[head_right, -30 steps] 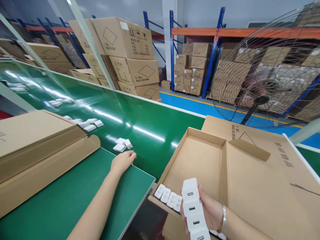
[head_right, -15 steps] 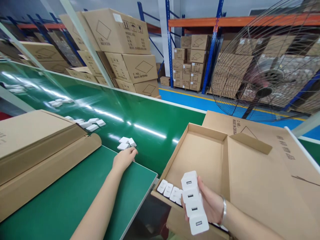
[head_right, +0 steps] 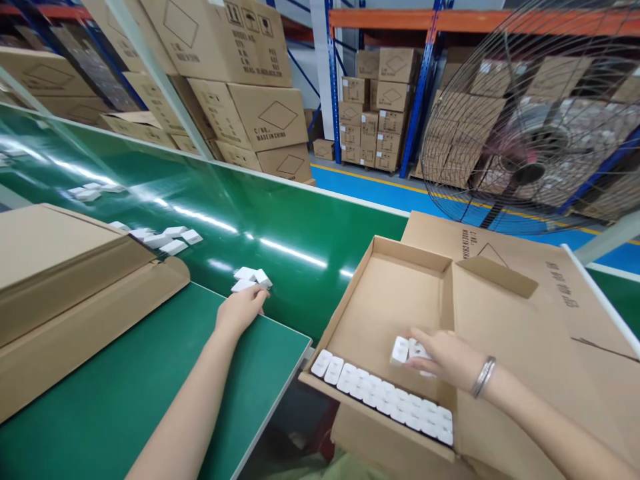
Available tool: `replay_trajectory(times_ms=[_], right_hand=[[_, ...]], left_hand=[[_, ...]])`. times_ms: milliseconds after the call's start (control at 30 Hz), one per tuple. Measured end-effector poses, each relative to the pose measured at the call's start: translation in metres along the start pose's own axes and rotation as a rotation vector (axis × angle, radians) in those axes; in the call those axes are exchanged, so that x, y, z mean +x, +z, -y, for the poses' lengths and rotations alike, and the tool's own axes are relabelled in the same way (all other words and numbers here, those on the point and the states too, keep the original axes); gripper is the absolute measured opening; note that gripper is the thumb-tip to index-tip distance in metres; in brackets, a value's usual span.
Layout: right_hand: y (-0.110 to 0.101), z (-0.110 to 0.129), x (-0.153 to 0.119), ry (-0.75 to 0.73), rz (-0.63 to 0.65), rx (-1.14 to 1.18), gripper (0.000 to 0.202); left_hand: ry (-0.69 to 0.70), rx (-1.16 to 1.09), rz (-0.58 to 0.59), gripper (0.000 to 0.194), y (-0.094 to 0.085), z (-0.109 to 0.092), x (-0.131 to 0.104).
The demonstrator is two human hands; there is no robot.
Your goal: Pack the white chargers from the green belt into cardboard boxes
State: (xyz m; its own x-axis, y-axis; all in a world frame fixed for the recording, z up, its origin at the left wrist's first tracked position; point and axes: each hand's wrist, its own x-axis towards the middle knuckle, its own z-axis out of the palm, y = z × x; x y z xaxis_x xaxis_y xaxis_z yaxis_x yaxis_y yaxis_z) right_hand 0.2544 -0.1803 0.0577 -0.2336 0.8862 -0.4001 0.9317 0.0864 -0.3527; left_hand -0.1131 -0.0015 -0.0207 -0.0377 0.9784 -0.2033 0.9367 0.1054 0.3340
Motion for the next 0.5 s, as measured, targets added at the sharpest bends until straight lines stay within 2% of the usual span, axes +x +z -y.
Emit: replay_trajectory(times_ms=[100,267,367,500], right_hand=[[0.013,-0.001,-0.003,0.055,0.044,-0.246,0.025],[0.032,0.005,-0.010,-0.010,0.066,-0.231,0.025],[0.031,0.008,-0.014,-0.040,0.103,-0.193,0.031],[0.017,0.017,-0.015,-0.002,0.228,-0.195,0.044]], left_hand=[[0.001,-0.006,0.000,0.031,0.001,0.001,0.001],[-0.007,-0.015,-0.007,0.032,0.000,0.000,-0.001],[-0.004,-0.014,-0.011,0.032,-0.001,-0.001,-0.003],[-0.003,-0.009,-0.007,0.031,-0.002,-0.001,-0.004]])
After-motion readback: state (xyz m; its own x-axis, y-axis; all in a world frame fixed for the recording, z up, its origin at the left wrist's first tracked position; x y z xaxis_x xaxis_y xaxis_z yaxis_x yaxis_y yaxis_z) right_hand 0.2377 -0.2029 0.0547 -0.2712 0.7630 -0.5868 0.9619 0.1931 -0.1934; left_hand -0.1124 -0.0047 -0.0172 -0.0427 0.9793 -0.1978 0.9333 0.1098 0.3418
